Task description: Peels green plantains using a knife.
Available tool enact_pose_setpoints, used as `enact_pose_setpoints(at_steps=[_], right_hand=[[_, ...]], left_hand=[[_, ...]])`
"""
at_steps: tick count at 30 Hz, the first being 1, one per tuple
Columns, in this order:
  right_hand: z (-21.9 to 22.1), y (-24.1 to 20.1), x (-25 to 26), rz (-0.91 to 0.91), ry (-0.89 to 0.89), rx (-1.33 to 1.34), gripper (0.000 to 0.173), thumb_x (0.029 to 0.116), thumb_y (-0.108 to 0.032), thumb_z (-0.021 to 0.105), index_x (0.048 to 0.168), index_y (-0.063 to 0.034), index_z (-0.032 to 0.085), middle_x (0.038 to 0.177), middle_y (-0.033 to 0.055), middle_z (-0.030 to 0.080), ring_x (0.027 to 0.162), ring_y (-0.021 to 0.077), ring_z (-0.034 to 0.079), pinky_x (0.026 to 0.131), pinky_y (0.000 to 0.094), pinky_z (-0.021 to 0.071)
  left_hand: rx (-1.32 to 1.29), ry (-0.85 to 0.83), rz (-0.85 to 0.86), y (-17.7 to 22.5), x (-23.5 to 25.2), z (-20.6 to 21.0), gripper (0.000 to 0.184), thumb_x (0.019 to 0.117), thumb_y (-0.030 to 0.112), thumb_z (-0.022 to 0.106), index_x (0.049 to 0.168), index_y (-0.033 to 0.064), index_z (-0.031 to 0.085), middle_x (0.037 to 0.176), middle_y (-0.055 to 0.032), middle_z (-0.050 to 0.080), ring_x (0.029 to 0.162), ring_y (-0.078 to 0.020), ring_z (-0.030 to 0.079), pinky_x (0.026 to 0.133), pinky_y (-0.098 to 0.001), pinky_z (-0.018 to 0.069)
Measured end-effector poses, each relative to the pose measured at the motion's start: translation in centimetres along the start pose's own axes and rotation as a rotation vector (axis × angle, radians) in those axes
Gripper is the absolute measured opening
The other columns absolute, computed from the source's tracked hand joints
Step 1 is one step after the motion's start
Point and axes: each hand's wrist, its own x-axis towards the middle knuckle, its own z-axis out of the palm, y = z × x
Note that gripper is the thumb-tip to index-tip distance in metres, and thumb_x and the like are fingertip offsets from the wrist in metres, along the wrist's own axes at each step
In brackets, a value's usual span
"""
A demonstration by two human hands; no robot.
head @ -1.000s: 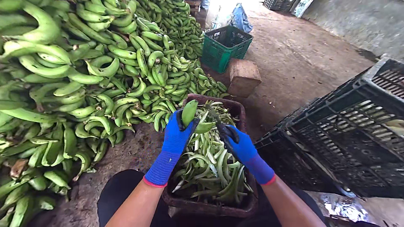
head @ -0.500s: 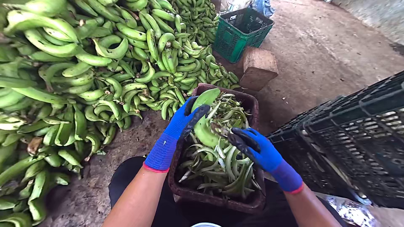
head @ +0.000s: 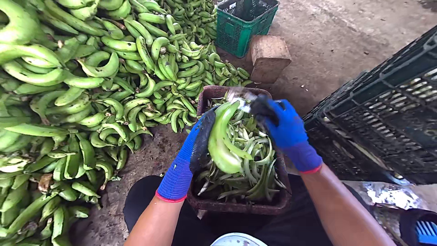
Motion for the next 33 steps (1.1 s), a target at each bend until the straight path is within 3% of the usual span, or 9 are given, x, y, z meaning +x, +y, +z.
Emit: enact_pose_setpoints(at_steps=[3, 6, 10, 17, 21, 25, 28, 31, 33], right_hand=[[-1.5, 1.9, 0.6, 0.142, -0.025, 0.078, 0.053, 0.1051, -0.018, 0.055, 0.156, -0.0127, 0.043, 0.133, 0.0276, 0.058, 0.114, 0.0456, 0.062, 0.092, 0.0659, 0.0495], [-0.4, 1.3, -0.7, 0.064, -0.124, 0.315, 0.049, 0.0997, -0.021, 0.060, 0.147, -0.0097, 0.054, 0.132, 0.0162, 0.065, 0.113, 0.0271, 0.067, 0.098, 0.0510, 0.0541], [1.7, -1.0, -3.2, -0.090, -0.351, 0.515, 0.045, 0.0987, -0.039, 0.062, 0.135, -0.0124, 0.066, 0.122, 0.0061, 0.070, 0.107, 0.0119, 0.068, 0.095, 0.0349, 0.0570], [0.7, -1.3, -2.8, -0.252, -0.415, 0.359, 0.046, 0.0952, -0.039, 0.061, 0.133, -0.0139, 0.069, 0.116, 0.0113, 0.072, 0.103, 0.0253, 0.070, 0.085, 0.0495, 0.0570], [0.9, -1.0, -0.7, -0.345, -0.201, 0.171, 0.047, 0.0894, -0.033, 0.070, 0.133, -0.0169, 0.070, 0.114, 0.0182, 0.070, 0.100, 0.0372, 0.069, 0.082, 0.0578, 0.0563], [-1.3, 0.9, 2.4, -0.142, 0.100, 0.017, 0.050, 0.0936, -0.028, 0.067, 0.141, -0.0122, 0.062, 0.128, 0.0292, 0.062, 0.113, 0.0507, 0.060, 0.091, 0.0652, 0.0486], [-1.2, 0.6, 1.6, -0.047, -0.005, 0.155, 0.054, 0.0941, -0.018, 0.063, 0.148, -0.0143, 0.055, 0.129, 0.0222, 0.062, 0.111, 0.0393, 0.064, 0.091, 0.0601, 0.0525], [1.0, -0.9, -1.4, -0.086, -0.242, 0.357, 0.046, 0.0974, -0.033, 0.064, 0.141, -0.0165, 0.062, 0.124, 0.0108, 0.069, 0.107, 0.0245, 0.068, 0.093, 0.0514, 0.0563], [1.6, -1.6, -2.6, -0.169, -0.383, 0.382, 0.049, 0.0958, -0.043, 0.062, 0.136, -0.0170, 0.066, 0.119, 0.0095, 0.070, 0.104, 0.0237, 0.069, 0.088, 0.0505, 0.0565]], left_hand=[[-0.114, -0.064, -0.097, 0.1, -0.1, -1.3, 0.046, 0.1041, 0.043, 0.050, 0.146, 0.0237, 0.051, 0.113, -0.0023, 0.069, 0.091, -0.0100, 0.068, 0.077, -0.0274, 0.0590], [-0.083, 0.018, -0.055, 0.7, 0.8, -1.9, 0.048, 0.1022, 0.037, 0.055, 0.147, 0.0229, 0.049, 0.110, -0.0034, 0.070, 0.087, -0.0117, 0.069, 0.074, -0.0282, 0.0599], [0.361, 0.320, 0.223, 0.7, 1.0, -1.7, 0.044, 0.1080, 0.035, 0.045, 0.149, 0.0200, 0.050, 0.125, -0.0027, 0.067, 0.095, -0.0060, 0.067, 0.083, -0.0295, 0.0568], [0.477, 0.402, 0.409, 0.4, 1.5, -1.9, 0.053, 0.1085, 0.038, 0.035, 0.157, 0.0155, 0.035, 0.143, -0.0049, 0.055, 0.112, -0.0042, 0.062, 0.094, -0.0279, 0.0531], [0.231, 0.171, 0.152, 0.8, 0.0, 0.6, 0.046, 0.1055, 0.022, 0.041, 0.150, 0.0111, 0.040, 0.115, -0.0006, 0.064, 0.090, -0.0020, 0.063, 0.078, -0.0225, 0.0548], [0.394, -0.061, 0.004, 0.0, -0.6, 1.8, 0.050, 0.1076, 0.033, 0.037, 0.152, 0.0111, 0.042, 0.128, -0.0067, 0.064, 0.106, -0.0078, 0.065, 0.094, -0.0303, 0.0541], [0.256, 0.059, 0.000, -0.5, 0.5, 1.1, 0.049, 0.1072, 0.033, 0.037, 0.153, 0.0162, 0.042, 0.124, -0.0061, 0.066, 0.099, -0.0109, 0.067, 0.086, -0.0317, 0.0572], [0.230, 0.346, 0.182, -0.3, 1.1, -0.1, 0.046, 0.1092, 0.034, 0.036, 0.152, 0.0166, 0.042, 0.123, -0.0007, 0.064, 0.097, -0.0020, 0.063, 0.084, -0.0245, 0.0551], [0.331, 0.509, 0.371, -0.3, 1.8, -1.0, 0.053, 0.1092, 0.038, 0.035, 0.156, 0.0130, 0.035, 0.135, -0.0027, 0.059, 0.108, -0.0019, 0.061, 0.092, -0.0266, 0.0537]])
